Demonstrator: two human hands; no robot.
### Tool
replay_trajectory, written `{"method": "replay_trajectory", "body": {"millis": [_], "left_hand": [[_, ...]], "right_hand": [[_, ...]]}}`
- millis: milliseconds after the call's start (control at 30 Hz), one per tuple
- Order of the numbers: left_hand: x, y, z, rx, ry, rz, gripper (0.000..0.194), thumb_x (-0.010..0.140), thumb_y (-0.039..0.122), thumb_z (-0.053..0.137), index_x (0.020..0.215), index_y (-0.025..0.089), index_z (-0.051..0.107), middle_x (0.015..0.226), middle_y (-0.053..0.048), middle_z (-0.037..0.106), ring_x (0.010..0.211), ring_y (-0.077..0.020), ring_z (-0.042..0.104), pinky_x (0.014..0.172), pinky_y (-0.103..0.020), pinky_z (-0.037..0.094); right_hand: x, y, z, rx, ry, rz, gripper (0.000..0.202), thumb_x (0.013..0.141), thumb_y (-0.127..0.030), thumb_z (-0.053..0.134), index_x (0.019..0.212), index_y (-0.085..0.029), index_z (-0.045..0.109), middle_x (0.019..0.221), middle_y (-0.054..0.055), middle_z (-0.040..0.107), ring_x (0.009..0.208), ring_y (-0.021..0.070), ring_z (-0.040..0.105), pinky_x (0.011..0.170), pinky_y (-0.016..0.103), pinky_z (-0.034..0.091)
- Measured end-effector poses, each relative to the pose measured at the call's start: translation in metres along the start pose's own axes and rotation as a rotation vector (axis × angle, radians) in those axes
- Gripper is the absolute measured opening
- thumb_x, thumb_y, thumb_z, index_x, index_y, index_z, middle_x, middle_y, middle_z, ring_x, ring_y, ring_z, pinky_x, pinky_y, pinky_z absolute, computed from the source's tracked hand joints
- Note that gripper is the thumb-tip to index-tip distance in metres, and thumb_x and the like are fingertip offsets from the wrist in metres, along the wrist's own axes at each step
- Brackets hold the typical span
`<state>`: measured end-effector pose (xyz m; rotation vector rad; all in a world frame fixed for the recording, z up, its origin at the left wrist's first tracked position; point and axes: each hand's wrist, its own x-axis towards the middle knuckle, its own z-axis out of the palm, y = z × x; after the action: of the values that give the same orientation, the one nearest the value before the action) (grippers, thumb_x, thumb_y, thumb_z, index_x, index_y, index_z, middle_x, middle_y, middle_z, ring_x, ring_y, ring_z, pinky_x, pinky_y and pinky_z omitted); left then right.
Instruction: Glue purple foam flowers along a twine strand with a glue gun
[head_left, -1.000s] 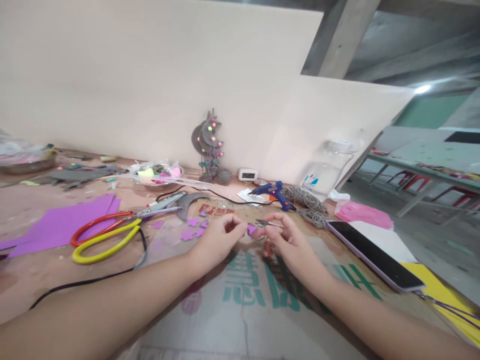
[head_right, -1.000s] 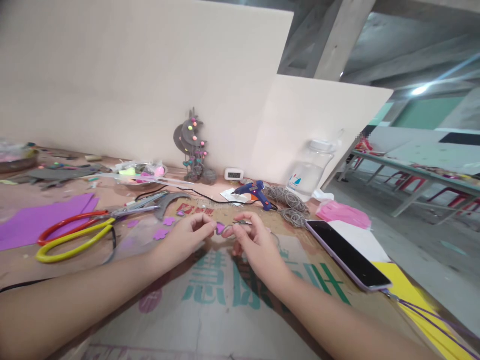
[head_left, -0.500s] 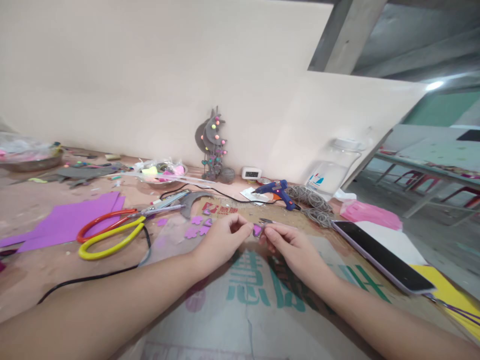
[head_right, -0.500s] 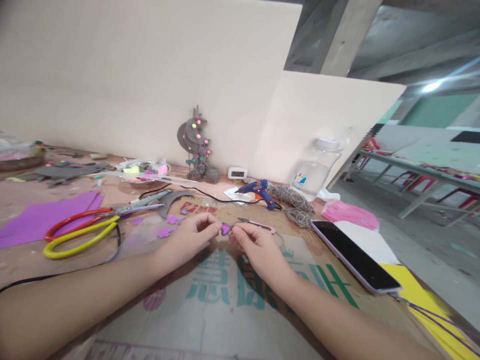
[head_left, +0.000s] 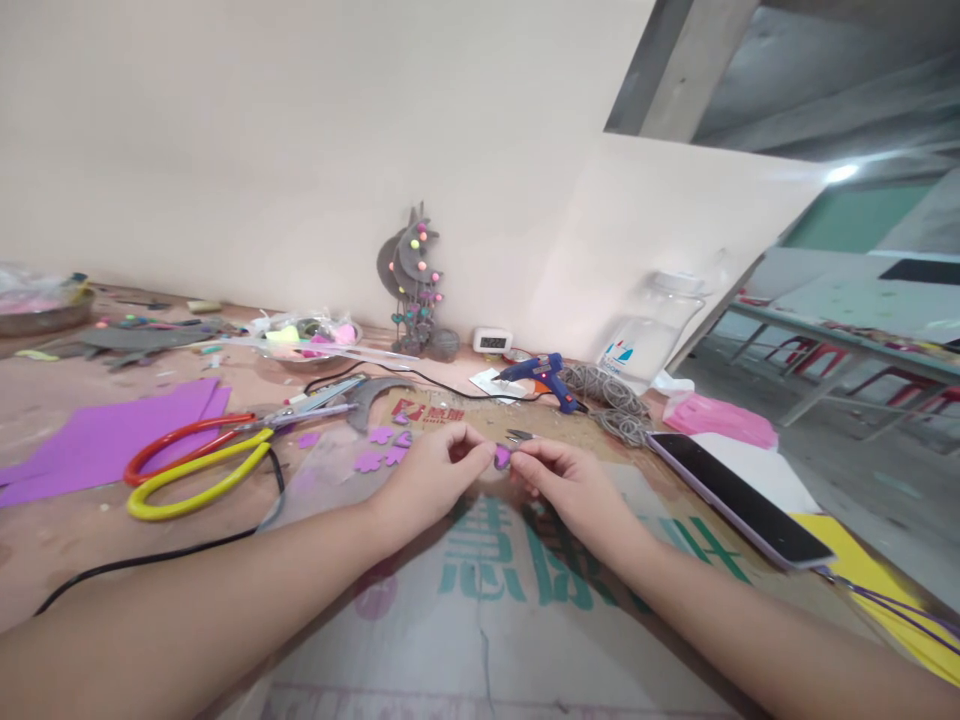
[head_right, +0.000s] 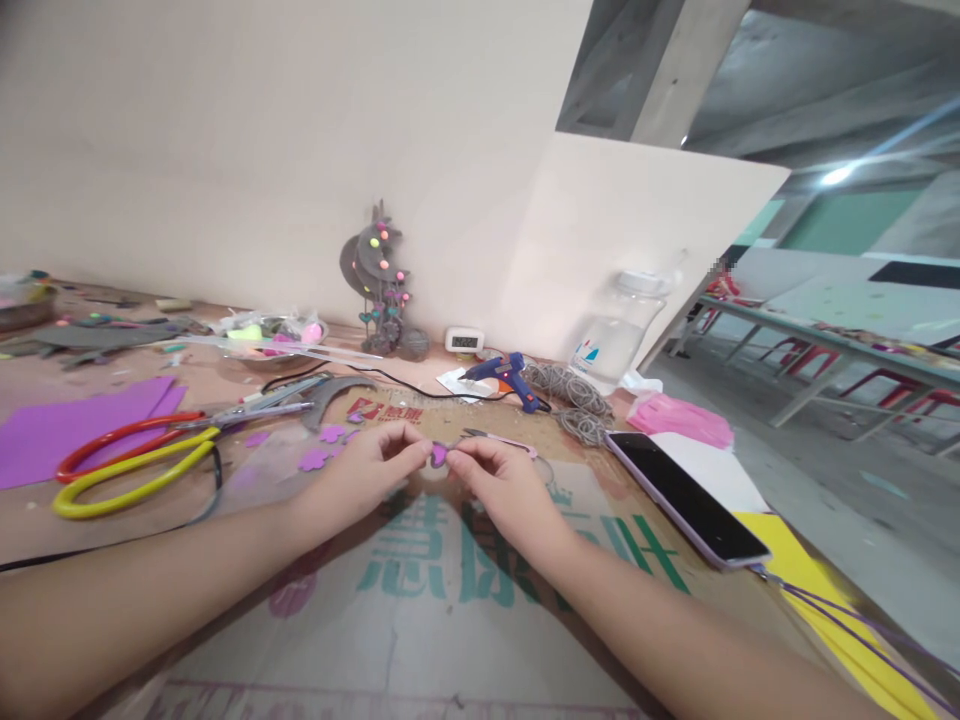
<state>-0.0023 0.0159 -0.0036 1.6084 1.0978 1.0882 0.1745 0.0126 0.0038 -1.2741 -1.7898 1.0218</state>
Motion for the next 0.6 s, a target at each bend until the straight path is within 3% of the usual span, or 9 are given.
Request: {"method": "replay_trajectory", "body": {"millis": [167, 400, 600], "left_hand": [[-0.0006, 0.0023, -0.0005, -0.028, -0.012, -0.020, 0.019, 0.078, 0.033, 0.050, 0.070, 0.016, 0.054, 0.062, 0.003, 0.050, 0.059, -0.0112, 0.048, 0.055, -0.021, 0.036], [-0.0008, 0.0053, -0.0004, -0.021, -0.011, -0.046, 0.020, 0.077, 0.034, 0.051, 0.067, 0.017, 0.051, 0.060, 0.004, 0.048, 0.057, -0.0109, 0.045, 0.054, -0.022, 0.034], [0.0031, 0.0007, -0.0016, -0.051, 0.041, -0.029, 0.022, 0.077, 0.035, 0.052, 0.066, 0.016, 0.053, 0.063, 0.002, 0.050, 0.060, -0.0112, 0.046, 0.056, -0.022, 0.035]], "right_hand": [[0.0018, 0.0014, -0.0005, 0.004, 0.056, -0.012, 0.026, 0.082, -0.042, 0.053, 0.077, -0.017, 0.060, 0.065, -0.001, 0.054, 0.056, 0.0096, 0.045, 0.054, 0.023, 0.036], [0.0015, 0.0017, 0.0018, 0.153, 0.042, -0.017, 0.030, 0.081, -0.039, 0.055, 0.104, -0.020, 0.051, 0.069, -0.002, 0.055, 0.058, 0.0104, 0.049, 0.053, 0.022, 0.039], [-0.0015, -0.0009, 0.0016, 0.084, 0.092, -0.071, 0.024, 0.084, -0.042, 0.050, 0.077, -0.019, 0.046, 0.063, -0.003, 0.051, 0.056, 0.0100, 0.046, 0.053, 0.022, 0.037]]}}
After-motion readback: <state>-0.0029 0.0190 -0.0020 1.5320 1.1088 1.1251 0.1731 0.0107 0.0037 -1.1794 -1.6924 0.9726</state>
